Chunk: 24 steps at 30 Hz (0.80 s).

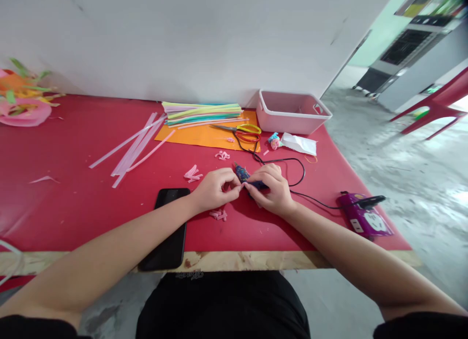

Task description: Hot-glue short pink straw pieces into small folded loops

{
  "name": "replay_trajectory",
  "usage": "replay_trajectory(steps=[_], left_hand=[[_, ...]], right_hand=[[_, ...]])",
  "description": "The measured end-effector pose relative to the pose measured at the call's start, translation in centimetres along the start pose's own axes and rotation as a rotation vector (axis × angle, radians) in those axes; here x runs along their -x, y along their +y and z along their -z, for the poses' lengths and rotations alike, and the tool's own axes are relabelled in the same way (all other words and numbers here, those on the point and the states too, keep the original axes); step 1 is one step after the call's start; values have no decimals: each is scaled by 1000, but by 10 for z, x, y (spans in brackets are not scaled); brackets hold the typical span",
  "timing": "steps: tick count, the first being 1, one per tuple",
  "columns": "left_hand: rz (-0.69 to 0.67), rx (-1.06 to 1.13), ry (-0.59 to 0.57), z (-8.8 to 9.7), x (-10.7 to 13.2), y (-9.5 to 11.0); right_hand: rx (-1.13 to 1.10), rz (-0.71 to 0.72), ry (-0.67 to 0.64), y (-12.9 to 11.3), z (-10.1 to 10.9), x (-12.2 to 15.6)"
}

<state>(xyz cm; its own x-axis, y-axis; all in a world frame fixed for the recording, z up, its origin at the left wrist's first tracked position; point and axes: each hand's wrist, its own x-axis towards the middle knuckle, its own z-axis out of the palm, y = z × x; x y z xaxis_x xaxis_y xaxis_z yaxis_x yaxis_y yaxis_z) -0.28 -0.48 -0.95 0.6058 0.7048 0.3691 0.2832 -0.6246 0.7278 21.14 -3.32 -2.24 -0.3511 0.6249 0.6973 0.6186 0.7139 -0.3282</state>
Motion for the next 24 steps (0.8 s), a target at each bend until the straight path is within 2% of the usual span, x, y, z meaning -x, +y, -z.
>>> replay_trajectory(steps=[12,18,24], left_hand=[[-53,4,-80,4,-1,-1],[-29,16,-106,6,-3,-2],[24,37,-104,5,-7,-6]], right_hand=[[-109,119,5,5,-4,-4],[-103,140,-18,3,-5,-1],[-27,143,16,2,-6,-3]])
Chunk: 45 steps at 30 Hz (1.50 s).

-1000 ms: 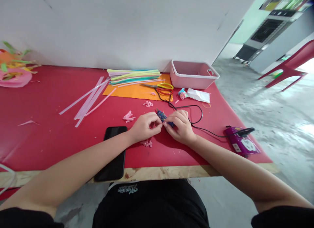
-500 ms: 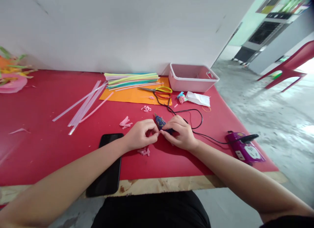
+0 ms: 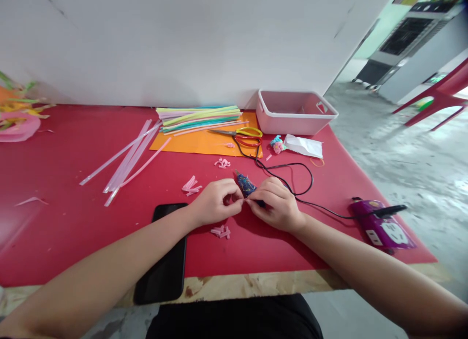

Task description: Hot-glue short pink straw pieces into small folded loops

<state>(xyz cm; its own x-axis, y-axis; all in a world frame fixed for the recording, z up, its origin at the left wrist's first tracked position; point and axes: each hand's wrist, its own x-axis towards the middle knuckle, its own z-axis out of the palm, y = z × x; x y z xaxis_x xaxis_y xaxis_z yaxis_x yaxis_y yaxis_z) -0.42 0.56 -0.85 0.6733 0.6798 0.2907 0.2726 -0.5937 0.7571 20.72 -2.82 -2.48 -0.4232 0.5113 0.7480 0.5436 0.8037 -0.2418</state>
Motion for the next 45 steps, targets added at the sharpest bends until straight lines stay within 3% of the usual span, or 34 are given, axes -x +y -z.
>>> replay_trajectory(steps=[10,21,28,36,41,43,45], left_hand=[[65,84,-5,-2,0,1],[272,184,140,-4,1,10],[331,234,159,-8,4,17],[374,225,213,-3,1,11],[358,234,177,-1,2,10],[343,228,166,0,3,10],[320,217,154,1,4,9]], right_hand=[[89,-15,11,2,0,-2],[214,31,38,2,-4,-18],[245,31,74,6,2,-17],[189,-56,96,7,4,-18],[281,-213,181,27,17,-20],[370,-383,80,42,25,-22],[407,-465,-17,59,31,-24]])
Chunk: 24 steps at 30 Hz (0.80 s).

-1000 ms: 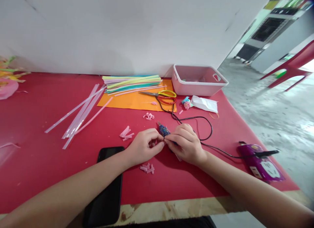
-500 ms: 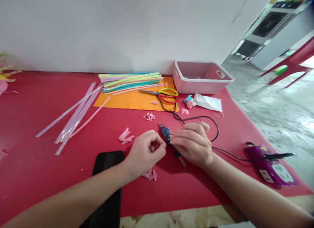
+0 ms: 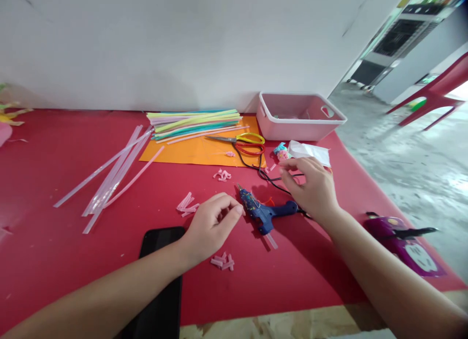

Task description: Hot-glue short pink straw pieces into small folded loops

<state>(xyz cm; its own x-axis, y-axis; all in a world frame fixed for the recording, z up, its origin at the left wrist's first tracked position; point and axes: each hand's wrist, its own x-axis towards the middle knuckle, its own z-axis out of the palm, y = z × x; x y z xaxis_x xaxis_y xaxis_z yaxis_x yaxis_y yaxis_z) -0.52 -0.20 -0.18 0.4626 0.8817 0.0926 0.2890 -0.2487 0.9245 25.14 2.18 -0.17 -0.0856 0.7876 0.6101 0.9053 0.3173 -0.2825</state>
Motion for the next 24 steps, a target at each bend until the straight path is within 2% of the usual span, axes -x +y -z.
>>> replay_trajectory(steps=[5,8,11,18,21,24], left_hand=[[-34,-39,-24,2,-1,-1],[-38,-49,-30,4,-2,0],[-36,-51,-32,5,-2,-1],[-43,-31,-46,5,0,-4],[-37,-15,-42,5,-1,-3],[-15,14,-29,5,-1,-1]], right_hand=[[115,-48,-273,26,-16,-24],[174,-38,-395,30,-27,-34],[230,-22,-464,27,-32,-37],[274,-13,-452,24,-41,-33],[234,-8,-383,24,-40,-33],[165,-2,-253,13,-28,-30]])
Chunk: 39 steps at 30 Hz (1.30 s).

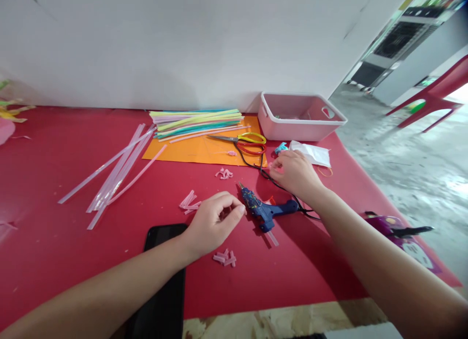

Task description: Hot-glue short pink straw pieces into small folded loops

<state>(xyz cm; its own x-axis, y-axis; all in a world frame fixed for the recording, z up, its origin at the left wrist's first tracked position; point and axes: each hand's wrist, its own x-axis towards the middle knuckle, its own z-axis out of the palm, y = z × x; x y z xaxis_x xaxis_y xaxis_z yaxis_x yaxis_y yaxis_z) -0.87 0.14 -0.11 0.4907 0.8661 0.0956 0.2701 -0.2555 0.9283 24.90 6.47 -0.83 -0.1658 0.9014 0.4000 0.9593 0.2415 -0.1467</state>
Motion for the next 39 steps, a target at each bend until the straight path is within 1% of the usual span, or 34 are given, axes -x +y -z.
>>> replay_trajectory(steps=[3,5,8,10,12,14,20,22,24,26,30,33,37,39], left_hand=[[50,55,24,-1,0,-2],[91,111,35,-2,0,-5],[132,211,17,-3,0,-7],[159,326,-18,-4,-1,-5],[179,450,-55,-4,-1,-3],[194,529,-84,-5,-1,-1],[306,626,-115,-3,-3,-1],[319,665,-113,-3,-4,-2],[296,698,-94,-3,-5,-3],[217,667,-71,-3,-4,-3],[-42,419,-37,-2,2,-2],[-173,304,-16,-1,5,-2],[-220,197,8,1,6,-3],[-198,162,20,1,6,-3]], right_hand=[[-97,38,157,-26,18,19],[-160,96,213,-49,27,36],[-337,239,344,-78,31,60],[-385,285,386,-88,29,70],[-394,322,387,-91,26,75],[-398,346,373,-90,23,76],[-402,353,389,-86,22,76],[-416,345,385,-86,23,77],[-450,337,364,-86,24,77],[-502,332,330,-85,26,78],[-616,328,264,-85,31,79],[-670,323,244,-86,33,79],[-698,334,237,-87,33,77],[-701,335,234,-87,32,77]])
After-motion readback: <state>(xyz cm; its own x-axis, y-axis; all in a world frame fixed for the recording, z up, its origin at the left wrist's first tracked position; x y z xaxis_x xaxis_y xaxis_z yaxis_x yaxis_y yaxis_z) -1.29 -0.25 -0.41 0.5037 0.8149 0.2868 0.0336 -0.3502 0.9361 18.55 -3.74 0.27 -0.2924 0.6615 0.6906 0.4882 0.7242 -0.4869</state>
